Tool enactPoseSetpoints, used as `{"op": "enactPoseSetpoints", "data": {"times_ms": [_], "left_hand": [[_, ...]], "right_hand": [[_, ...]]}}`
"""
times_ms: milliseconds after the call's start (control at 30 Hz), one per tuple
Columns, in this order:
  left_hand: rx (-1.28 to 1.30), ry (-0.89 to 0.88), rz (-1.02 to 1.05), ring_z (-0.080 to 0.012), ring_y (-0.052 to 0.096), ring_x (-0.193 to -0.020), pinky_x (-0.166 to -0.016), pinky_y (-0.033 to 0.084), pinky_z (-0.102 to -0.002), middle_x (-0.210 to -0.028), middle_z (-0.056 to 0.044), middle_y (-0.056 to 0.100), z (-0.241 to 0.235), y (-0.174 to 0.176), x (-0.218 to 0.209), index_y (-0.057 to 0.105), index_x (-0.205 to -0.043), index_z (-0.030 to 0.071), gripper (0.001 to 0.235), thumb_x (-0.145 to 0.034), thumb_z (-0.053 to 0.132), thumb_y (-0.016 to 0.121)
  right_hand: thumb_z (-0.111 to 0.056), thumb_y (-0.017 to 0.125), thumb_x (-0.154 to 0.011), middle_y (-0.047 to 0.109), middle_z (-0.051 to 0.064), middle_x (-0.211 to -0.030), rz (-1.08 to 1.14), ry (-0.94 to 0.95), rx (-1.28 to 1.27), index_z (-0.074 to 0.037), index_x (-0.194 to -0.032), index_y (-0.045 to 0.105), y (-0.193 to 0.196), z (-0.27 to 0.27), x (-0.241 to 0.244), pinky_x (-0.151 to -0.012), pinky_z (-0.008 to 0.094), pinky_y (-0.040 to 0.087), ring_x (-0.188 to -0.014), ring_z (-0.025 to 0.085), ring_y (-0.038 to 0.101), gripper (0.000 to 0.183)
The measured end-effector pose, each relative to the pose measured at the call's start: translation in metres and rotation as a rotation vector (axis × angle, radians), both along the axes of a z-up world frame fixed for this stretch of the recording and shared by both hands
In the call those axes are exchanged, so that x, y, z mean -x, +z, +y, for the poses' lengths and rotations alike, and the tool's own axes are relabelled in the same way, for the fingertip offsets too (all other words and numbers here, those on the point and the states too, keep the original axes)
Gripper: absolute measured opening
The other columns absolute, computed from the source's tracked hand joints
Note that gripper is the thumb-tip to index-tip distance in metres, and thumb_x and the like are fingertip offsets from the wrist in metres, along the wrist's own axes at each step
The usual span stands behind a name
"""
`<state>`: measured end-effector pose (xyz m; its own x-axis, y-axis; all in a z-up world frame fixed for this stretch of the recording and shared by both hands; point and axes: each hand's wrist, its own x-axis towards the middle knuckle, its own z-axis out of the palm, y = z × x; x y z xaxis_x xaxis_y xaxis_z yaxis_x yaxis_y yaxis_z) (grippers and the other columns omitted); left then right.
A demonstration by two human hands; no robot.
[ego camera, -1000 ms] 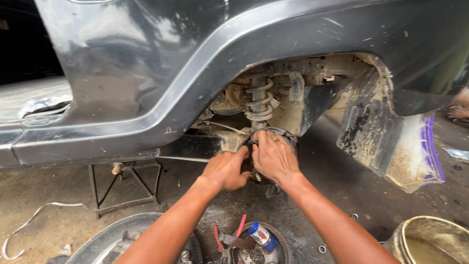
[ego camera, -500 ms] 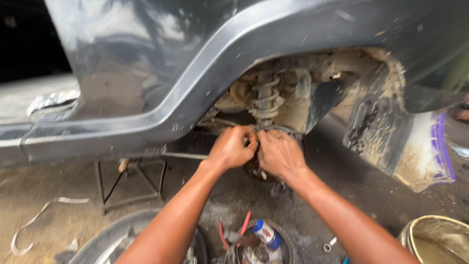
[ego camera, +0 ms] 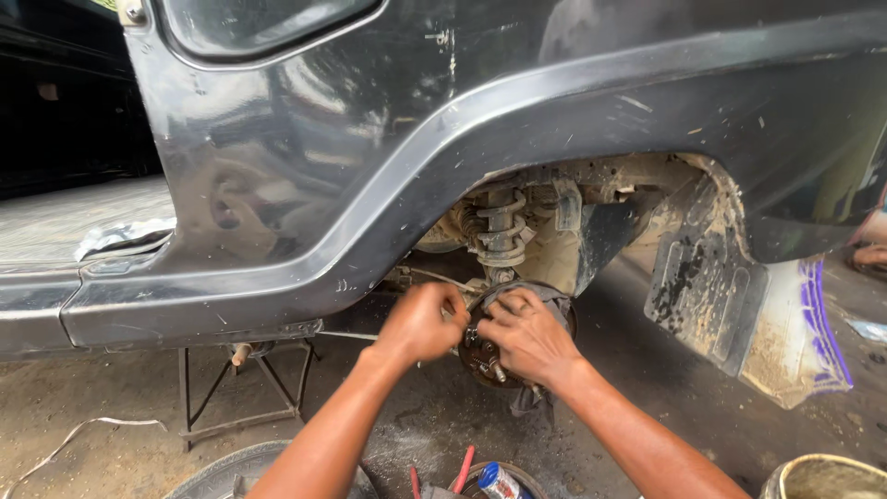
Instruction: The person cleans a vehicle's brake drum assembly using a rag and a liquid solvent. They wipe the metal surfaces of the hub and drum, then pour solvent from a blue bottle onto the rag to scrub the components. The person also cleans a metal tool with the rag and solvent.
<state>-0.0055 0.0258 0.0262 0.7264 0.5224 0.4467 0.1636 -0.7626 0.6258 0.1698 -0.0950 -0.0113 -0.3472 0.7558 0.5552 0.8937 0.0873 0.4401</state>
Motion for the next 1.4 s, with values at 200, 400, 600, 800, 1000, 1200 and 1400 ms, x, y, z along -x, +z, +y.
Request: {"op": "enactPoseSetpoints", "data": {"times_ms": [200,400,600,800,1000,1200,1400], "left_hand": [[-0.046,0.025,-0.027,-0.0418,0.071,-0.095,-0.090,0.054,-0.047,-0.094,-0.023,0.074,-0.014,-0.021,-0.027,0.073,-0.102,0.007,0.024,-0.081,0.013,0.063],[-0.062,0.088,0.052,-0.0424,0.070,-0.094,-0.090,0.054,-0.050,-0.094,-0.024,0.073,-0.022,-0.017,-0.033,0.070,-0.117,0.011,0.034,-0.084,0.013,0.058],[-0.198,0.052,0.146,-0.0424,0.071,-0.092,-0.088,0.056,-0.050,-0.095,-0.025,0.072,-0.019,-0.021,-0.024,0.068,-0.128,0.015,0.047,-0.082,0.016,0.060],[-0.191,0.085,0.379,-0.0431,0.071,-0.093,-0.088,0.057,-0.050,-0.099,-0.028,0.071,-0.045,-0.030,-0.040,0.032,-0.157,0.002,0.082,-0.081,0.014,0.060],[-0.199,0.063,0.188,-0.0445,0.070,-0.097,-0.088,0.056,-0.052,-0.111,-0.025,0.070,-0.028,-0.052,-0.052,0.047,-0.147,0.006,0.073,-0.076,0.010,0.059],[-0.236,0.087,0.229,-0.0467,0.068,-0.097,-0.087,0.056,-0.053,-0.114,-0.028,0.067,-0.029,-0.055,-0.052,0.035,-0.156,0.009,0.083,-0.077,0.009,0.059],[-0.239,0.070,0.343,-0.0430,0.070,-0.099,-0.091,0.056,-0.051,-0.112,-0.028,0.070,-0.030,-0.034,-0.036,0.031,-0.159,0.018,0.086,-0.080,0.015,0.062]], "right_hand": [[-0.001,0.063,-0.066,0.074,0.010,-0.109,0.141,0.073,-0.025,-0.011,-0.095,0.071,0.001,0.001,-0.010,-0.105,0.047,0.041,-0.116,0.030,0.062,0.031],[-0.005,0.061,-0.080,0.073,0.019,-0.094,0.378,-0.158,-0.129,-0.001,-0.106,0.064,0.013,-0.004,0.010,-0.098,0.044,0.050,-0.095,0.035,0.070,0.026],[-0.028,0.064,-0.091,0.073,0.018,-0.092,0.776,-0.505,-0.062,-0.010,-0.108,0.072,0.037,-0.004,0.025,-0.088,0.041,0.056,-0.088,0.034,0.073,0.025],[-0.034,0.071,-0.083,0.072,0.007,-0.109,0.725,-0.407,-0.118,-0.015,-0.102,0.081,0.038,-0.015,0.005,-0.099,0.045,0.045,-0.110,0.033,0.060,0.029],[-0.029,0.064,-0.088,0.073,0.003,-0.119,0.571,-0.267,-0.099,-0.017,-0.106,0.079,0.021,-0.015,0.004,-0.103,0.048,0.042,-0.117,0.033,0.058,0.026],[-0.024,0.066,-0.084,0.073,0.008,-0.118,0.654,-0.402,-0.154,-0.014,-0.108,0.077,0.018,-0.003,0.012,-0.099,0.050,0.049,-0.114,0.037,0.062,0.029],[-0.024,0.063,-0.088,0.072,0.013,-0.120,0.455,-0.400,-0.248,-0.006,-0.115,0.073,0.004,-0.003,0.017,-0.090,0.051,0.053,-0.108,0.042,0.064,0.034]]}}
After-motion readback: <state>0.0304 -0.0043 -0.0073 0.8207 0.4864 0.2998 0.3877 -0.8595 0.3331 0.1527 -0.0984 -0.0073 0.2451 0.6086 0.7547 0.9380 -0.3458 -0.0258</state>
